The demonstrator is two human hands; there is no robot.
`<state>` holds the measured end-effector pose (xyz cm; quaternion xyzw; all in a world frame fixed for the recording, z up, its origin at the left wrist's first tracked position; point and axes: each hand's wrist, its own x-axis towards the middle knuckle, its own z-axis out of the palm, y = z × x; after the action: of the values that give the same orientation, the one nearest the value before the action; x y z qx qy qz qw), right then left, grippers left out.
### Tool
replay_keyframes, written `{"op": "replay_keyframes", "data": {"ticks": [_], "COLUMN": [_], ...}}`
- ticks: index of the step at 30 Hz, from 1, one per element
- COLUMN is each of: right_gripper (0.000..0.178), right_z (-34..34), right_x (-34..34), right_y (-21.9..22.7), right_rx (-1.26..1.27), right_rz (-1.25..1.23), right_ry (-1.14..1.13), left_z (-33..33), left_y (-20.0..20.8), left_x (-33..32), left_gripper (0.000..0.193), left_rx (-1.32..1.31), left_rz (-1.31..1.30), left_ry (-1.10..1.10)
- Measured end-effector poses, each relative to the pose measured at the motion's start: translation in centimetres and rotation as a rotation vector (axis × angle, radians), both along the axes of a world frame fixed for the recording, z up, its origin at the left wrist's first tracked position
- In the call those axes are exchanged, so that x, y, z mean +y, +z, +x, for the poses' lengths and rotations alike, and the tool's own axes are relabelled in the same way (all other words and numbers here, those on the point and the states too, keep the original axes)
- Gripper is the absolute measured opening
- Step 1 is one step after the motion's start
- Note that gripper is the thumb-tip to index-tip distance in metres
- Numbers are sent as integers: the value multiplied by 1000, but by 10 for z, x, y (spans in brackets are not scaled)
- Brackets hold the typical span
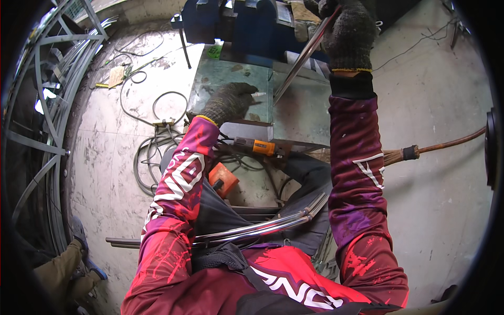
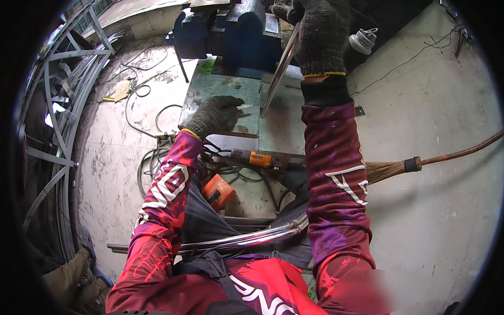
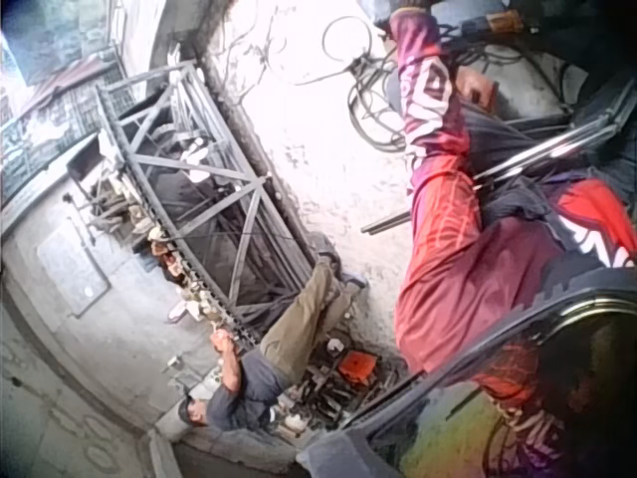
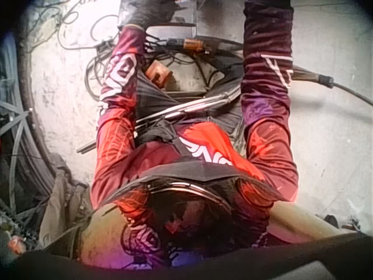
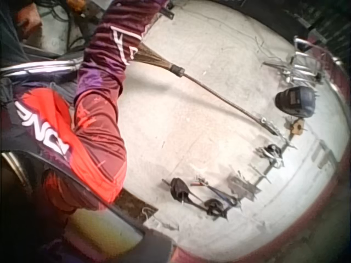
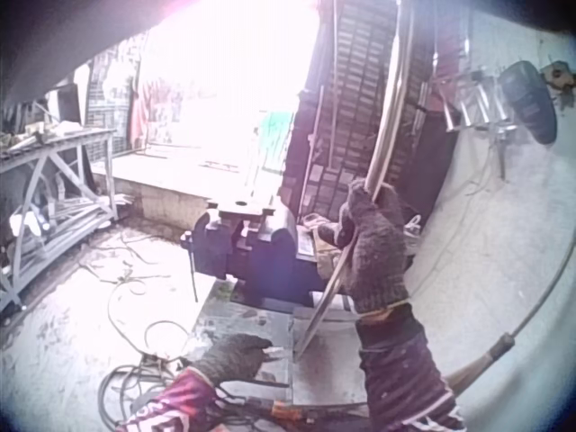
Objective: Marking and fitting metal tubes for a frame assembly.
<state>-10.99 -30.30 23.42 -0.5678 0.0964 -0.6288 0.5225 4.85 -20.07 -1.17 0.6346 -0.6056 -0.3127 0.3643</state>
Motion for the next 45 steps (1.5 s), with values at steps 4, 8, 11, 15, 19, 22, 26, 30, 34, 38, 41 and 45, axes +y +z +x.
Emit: {"op": "replay_keyframes", "data": {"ticks": [4,8,11,15,19,22,26,30,34,38,41,45], "right_gripper": [27,26,24,22,19,17,16,16,16,15,13,11], "right_z": [2,-3,-1,1,-6,-4,0,-6,-1,0,3,8], "right_x": [4,-1,0,-2,-29,-46,-2,-12,-2,-8,0,2], "right_y": [-2,2,0,-4,-11,-17,-7,-11,-8,-8,-6,-8], "right_rx": [-38,-75,-87,-68,-250,-380,-79,-18,-9,6,-13,-9], "right_rz": [66,150,188,141,145,151,95,22,71,2,28,62], "right_ry": [122,205,229,241,700,1123,289,215,136,119,143,157], "left_z": [5,-10,-11,-7,-11,-6,-3,-5,-5,-7,-8,-5], "left_y": [-12,2,4,4,8,-3,0,4,2,7,10,8], "left_x": [-2,-7,-7,-3,-7,-7,-2,-1,1,1,3,7], "left_gripper": [38,39,40,39,39,40,40,40,39,40,40,39], "left_rx": [-75,27,38,101,34,-21,27,15,45,-12,-11,36], "left_rz": [-95,-14,55,115,54,7,22,23,45,-4,17,42], "left_ry": [28,51,48,30,-4,-19,-48,-43,-35,-41,-34,-17]}}
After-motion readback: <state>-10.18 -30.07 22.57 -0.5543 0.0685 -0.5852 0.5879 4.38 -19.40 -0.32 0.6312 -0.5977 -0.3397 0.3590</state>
